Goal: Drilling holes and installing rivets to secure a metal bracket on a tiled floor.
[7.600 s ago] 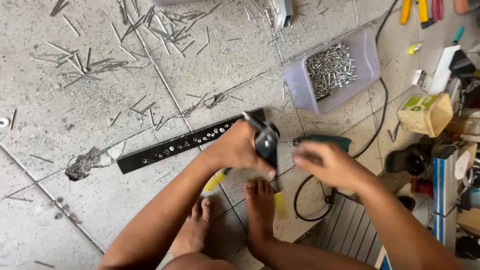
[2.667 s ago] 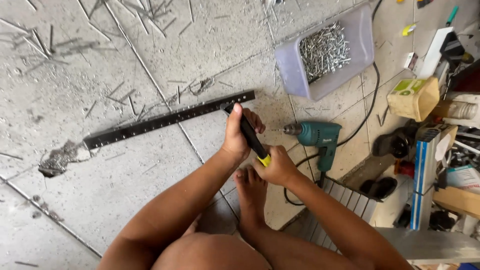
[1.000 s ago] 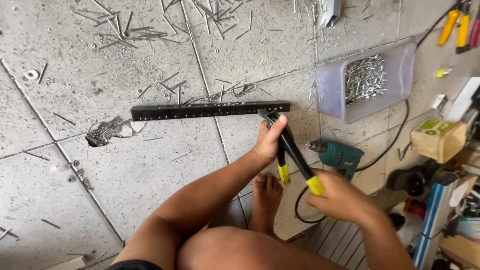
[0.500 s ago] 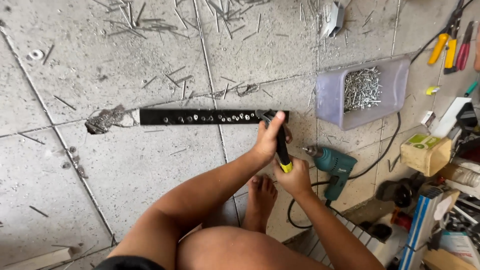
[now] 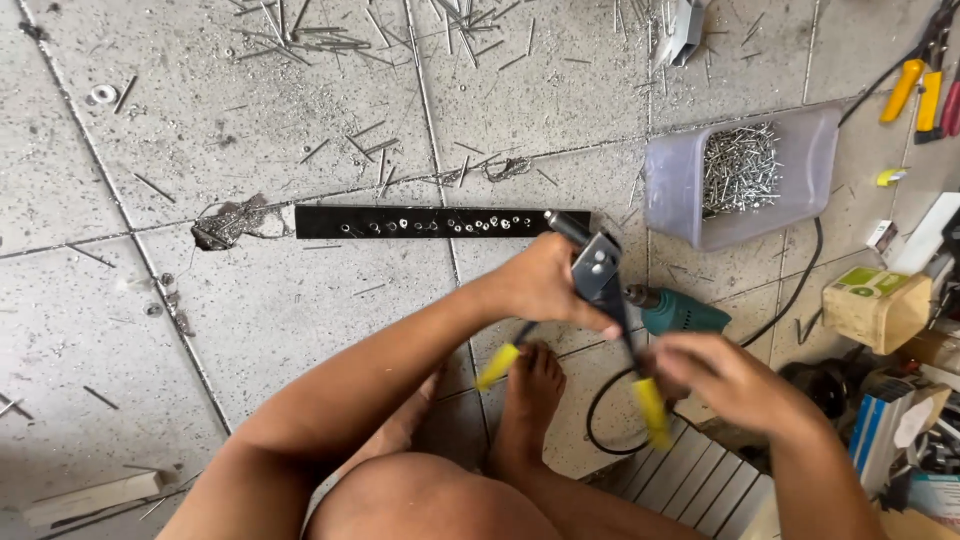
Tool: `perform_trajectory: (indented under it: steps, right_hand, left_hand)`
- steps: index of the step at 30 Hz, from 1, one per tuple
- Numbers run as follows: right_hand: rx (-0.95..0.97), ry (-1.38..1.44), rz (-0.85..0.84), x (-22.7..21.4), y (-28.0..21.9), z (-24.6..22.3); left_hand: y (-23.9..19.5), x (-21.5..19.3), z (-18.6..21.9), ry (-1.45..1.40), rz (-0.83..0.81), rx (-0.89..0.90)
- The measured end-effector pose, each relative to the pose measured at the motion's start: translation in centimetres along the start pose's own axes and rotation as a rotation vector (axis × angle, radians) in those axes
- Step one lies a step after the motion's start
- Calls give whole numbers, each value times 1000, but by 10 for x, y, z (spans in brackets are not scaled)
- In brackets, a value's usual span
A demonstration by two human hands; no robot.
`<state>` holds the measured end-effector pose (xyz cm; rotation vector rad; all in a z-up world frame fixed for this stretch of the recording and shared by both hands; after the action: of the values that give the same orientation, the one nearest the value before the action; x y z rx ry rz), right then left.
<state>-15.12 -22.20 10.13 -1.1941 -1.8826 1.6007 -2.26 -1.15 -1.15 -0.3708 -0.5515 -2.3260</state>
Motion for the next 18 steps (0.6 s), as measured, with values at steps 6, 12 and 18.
perform_trajectory:
  steps: [6,12,18]
  right_hand:
    - [-361,-449,732,19,117,-67]
    - [-544,-644,700,-5,178,-77]
    - [-626,-573,553,-30,130,-104]
  left_hand:
    - [-15,-12,53,718,-876,-486]
    - [-42,-22,60,734,-772,-597]
    - [-25,-24,81,791,-743,-667]
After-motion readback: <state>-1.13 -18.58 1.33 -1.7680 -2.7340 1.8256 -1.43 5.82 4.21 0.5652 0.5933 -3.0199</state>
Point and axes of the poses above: each hand's wrist, its own y-axis towards the middle knuckle, its own x-axis out of the palm, z = x × y, the point moved 2 cm from there along y, towards the middle knuckle, and after that the axes turned 14 degrees about x, right-handed, at the moved point
